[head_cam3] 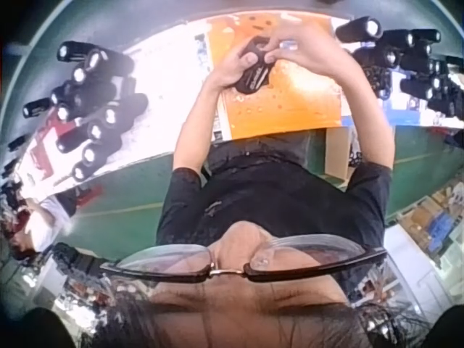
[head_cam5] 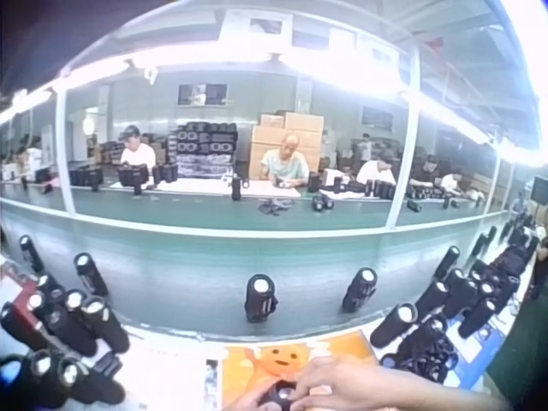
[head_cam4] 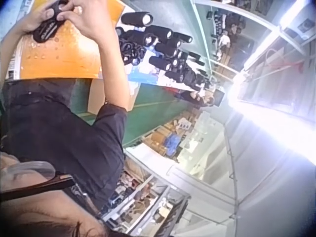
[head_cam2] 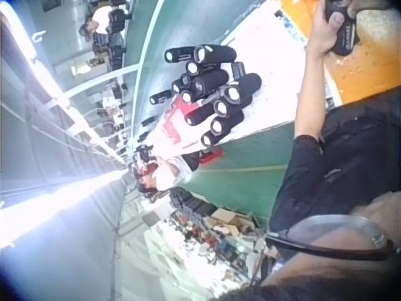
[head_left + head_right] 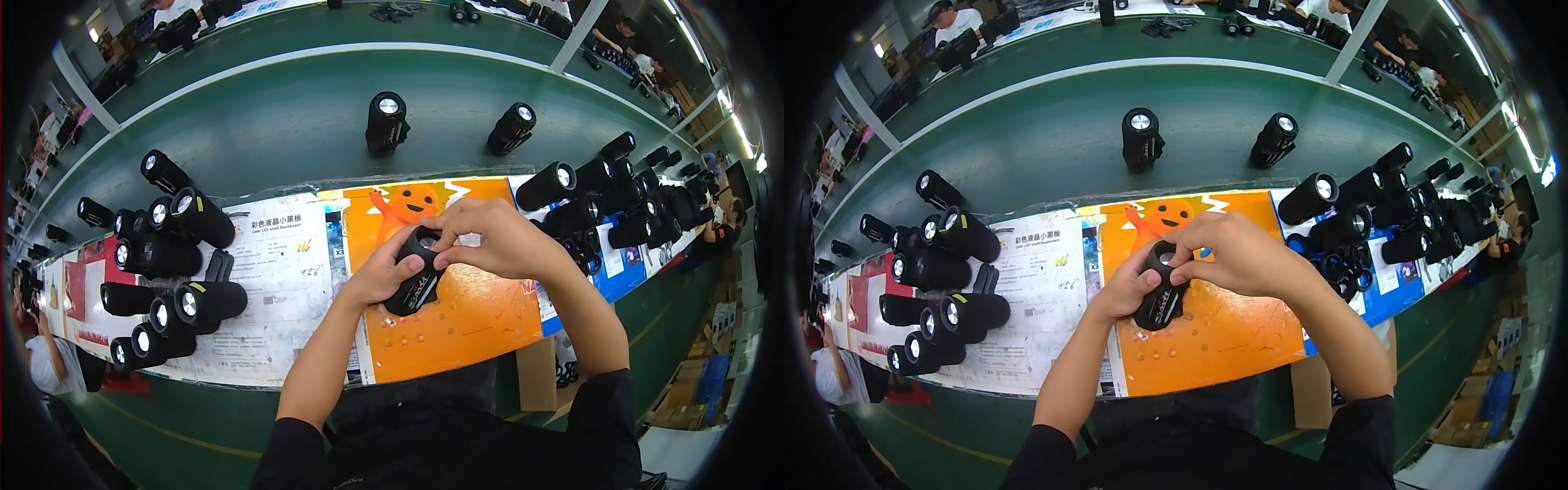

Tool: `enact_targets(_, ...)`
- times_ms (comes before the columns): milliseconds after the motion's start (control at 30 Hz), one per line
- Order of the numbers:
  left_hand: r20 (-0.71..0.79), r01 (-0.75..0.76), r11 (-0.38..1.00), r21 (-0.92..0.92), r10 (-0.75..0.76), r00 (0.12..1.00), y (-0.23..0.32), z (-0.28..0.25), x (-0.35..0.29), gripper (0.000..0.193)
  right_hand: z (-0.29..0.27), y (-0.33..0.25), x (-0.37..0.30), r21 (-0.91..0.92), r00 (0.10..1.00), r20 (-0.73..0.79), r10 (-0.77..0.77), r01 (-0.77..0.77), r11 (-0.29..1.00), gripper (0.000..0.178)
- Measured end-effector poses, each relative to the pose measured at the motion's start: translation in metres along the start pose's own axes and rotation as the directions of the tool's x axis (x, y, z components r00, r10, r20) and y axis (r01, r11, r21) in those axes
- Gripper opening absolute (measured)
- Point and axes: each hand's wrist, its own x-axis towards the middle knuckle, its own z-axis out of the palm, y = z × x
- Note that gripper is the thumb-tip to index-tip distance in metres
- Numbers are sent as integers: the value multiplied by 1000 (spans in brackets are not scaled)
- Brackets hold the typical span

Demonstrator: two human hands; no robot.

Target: The person assembles black cylindrical electronic devices by hand, attaching plastic rings, rubber seals, and components to them at a factory workbench.

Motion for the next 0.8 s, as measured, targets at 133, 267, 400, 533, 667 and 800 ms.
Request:
enact_targets(133, -6, -24, 1000, 17, 24, 1000, -1, -1, 0, 109, -1, -8, 1, -43, 1000, 17, 3, -2, 999, 21)
enact_targets(267, -24, -7, 999, -53, 5, 1000, 0, 2, -4, 112, 1, -17, 4, -45, 998, 26, 56, -55, 997, 19)
enact_targets(400, 27, -115, 992, 44, 114, 993, -10, -10, -6, 103, 13, -27, -3, -67, 999, -36, -6, 4, 998, 17)
enact_targets(533, 60, -89, 994, 59, 86, 994, -8, -12, -13, 116, 25, -30, -14, -102, 991, -84, -107, 98, 990, 23)
enact_targets(667, 103, -69, 997, 20, 67, 992, -1, -1, -28, 98, 41, -42, -32, -56, 979, -171, -115, 107, 993, 37)
enact_targets(800, 7, -229, 944, 236, 234, 972, 1, 18, -39, 77, 14, -47, -29, -2, 933, -208, -292, 298, 954, 24)
